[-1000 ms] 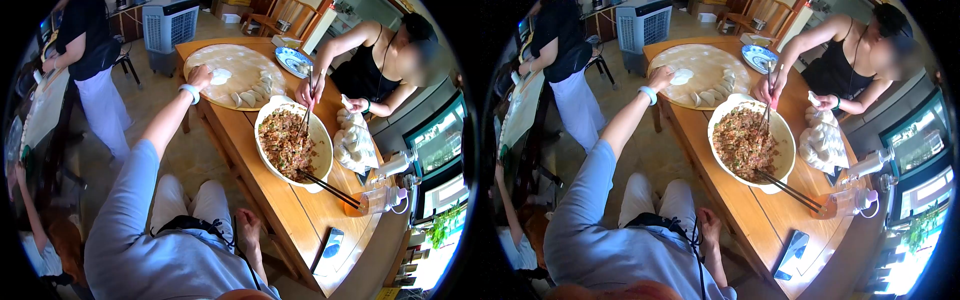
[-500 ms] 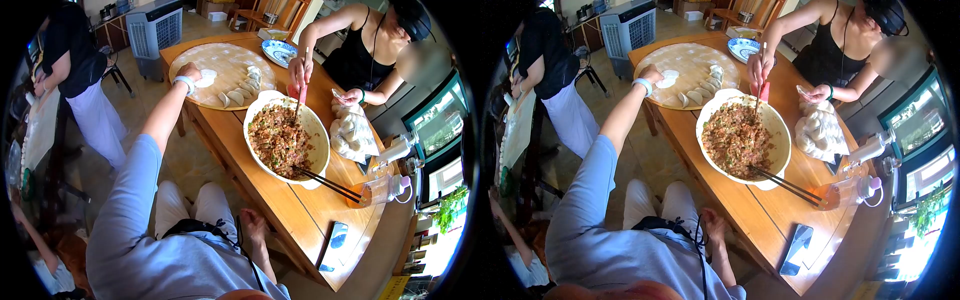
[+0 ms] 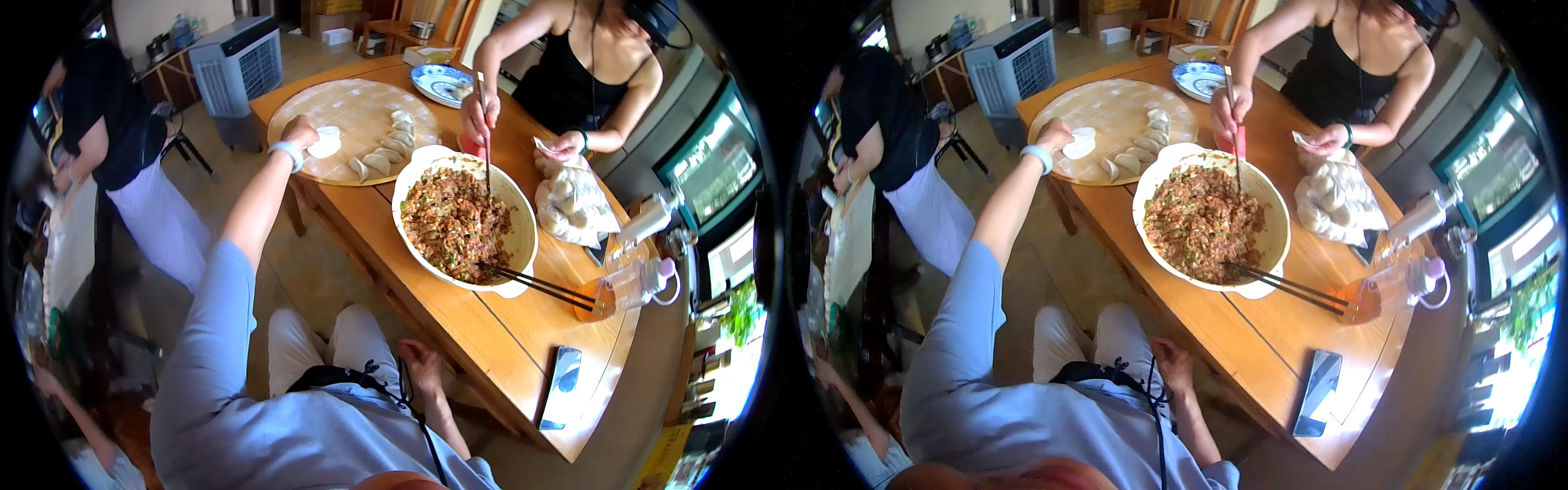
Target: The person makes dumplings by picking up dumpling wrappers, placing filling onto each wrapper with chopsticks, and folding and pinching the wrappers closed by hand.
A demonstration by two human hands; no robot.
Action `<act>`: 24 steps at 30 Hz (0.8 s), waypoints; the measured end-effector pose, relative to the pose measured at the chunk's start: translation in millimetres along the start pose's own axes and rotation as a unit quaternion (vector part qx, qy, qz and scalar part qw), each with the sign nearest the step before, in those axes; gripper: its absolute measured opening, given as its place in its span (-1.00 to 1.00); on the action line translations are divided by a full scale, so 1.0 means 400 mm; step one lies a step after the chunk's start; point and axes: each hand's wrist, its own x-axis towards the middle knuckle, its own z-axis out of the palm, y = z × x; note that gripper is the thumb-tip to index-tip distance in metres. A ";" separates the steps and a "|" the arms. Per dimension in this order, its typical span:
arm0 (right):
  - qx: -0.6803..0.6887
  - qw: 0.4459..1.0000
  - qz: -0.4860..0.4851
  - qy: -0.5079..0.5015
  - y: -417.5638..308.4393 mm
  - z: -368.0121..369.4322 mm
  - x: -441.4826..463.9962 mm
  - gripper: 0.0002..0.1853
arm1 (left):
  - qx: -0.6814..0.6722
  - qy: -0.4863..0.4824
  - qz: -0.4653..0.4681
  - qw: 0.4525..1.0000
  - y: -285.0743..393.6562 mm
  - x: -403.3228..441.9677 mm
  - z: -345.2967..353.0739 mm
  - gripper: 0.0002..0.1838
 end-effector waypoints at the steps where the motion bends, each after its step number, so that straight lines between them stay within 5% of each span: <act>1: -0.001 1.000 -0.005 0.000 -0.004 0.000 -0.001 -0.75 | -0.006 -0.022 0.001 1.000 0.003 0.002 -0.006 -0.77; 7: -0.027 0.999 -0.027 0.027 -0.016 0.008 0.007 -0.79 | -0.074 -0.058 0.147 0.985 -0.048 0.060 0.017 -0.86; 16: -0.016 0.999 -0.047 0.006 -0.033 0.012 -0.009 -0.80 | -0.230 -0.072 0.072 0.968 -0.015 -0.016 0.037 -0.71; 18: -0.051 0.997 -0.053 -0.022 -0.054 0.000 -0.005 -0.79 | -0.358 -0.083 0.033 0.930 0.004 -0.052 0.032 -0.65; 21: 0.011 0.987 -0.119 -0.107 -0.178 0.007 0.011 -0.77 | -0.525 -0.106 -0.038 0.844 0.022 -0.103 0.010 -0.66; 24: -0.030 0.934 -0.338 -0.107 -0.358 0.052 0.062 -0.79 | -0.572 -0.107 -0.046 0.812 0.016 -0.133 0.019 -0.65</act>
